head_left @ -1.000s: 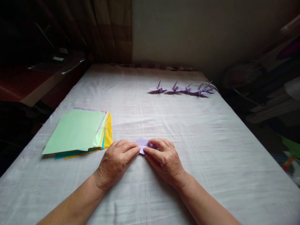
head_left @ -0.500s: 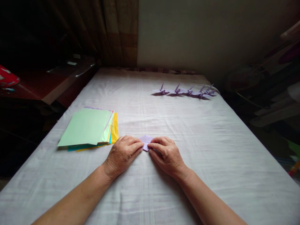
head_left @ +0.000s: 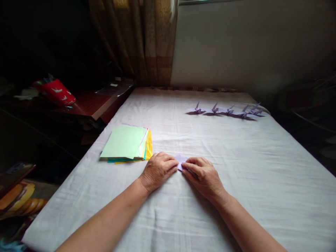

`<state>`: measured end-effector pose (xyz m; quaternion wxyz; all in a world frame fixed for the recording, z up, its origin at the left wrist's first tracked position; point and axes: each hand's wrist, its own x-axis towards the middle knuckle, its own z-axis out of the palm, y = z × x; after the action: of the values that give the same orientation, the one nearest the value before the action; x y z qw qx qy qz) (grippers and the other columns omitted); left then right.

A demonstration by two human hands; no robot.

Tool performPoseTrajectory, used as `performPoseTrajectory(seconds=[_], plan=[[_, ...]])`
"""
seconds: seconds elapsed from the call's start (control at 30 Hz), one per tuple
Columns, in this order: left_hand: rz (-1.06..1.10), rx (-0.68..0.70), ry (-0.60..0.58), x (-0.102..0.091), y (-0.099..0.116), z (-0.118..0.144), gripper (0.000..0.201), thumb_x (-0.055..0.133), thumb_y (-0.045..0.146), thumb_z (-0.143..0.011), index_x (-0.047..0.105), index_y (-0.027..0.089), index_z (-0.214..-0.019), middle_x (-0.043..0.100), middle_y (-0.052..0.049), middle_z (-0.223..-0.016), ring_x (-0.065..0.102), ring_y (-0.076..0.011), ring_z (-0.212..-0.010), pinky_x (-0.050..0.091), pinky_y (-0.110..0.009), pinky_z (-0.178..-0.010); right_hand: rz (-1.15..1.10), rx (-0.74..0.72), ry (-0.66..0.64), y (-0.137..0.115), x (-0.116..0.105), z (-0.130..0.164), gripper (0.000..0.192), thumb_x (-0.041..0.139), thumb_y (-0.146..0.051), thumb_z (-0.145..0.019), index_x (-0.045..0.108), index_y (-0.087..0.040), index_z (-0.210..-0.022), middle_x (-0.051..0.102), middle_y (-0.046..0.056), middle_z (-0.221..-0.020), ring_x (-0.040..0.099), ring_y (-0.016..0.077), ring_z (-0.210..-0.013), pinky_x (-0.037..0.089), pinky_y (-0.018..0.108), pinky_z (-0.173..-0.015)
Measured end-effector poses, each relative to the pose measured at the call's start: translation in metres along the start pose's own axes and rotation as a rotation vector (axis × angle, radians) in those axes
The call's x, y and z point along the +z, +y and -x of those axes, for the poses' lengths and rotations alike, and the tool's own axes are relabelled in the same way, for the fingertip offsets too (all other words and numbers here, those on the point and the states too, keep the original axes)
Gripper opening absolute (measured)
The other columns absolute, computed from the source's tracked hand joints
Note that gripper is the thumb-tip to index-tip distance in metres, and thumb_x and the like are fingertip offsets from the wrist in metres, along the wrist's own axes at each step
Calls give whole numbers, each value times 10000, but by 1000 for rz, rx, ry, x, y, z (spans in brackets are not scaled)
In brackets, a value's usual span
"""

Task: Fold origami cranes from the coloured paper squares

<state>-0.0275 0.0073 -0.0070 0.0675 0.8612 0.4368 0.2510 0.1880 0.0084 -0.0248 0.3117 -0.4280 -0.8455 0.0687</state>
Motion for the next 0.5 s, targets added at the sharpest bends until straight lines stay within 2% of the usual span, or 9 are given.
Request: performPoseTrajectory(seconds=[0.5], plan=[[23, -4, 23, 2, -1, 2, 164, 582, 318, -937, 712, 227, -978, 725, -38, -983, 623, -194, -926, 462, -344, -826, -12, -7, -7, -2, -2, -2, 185, 575, -328, -924, 733, -249, -982, 690, 64, -941, 628, 197, -863, 487, 348, -791]])
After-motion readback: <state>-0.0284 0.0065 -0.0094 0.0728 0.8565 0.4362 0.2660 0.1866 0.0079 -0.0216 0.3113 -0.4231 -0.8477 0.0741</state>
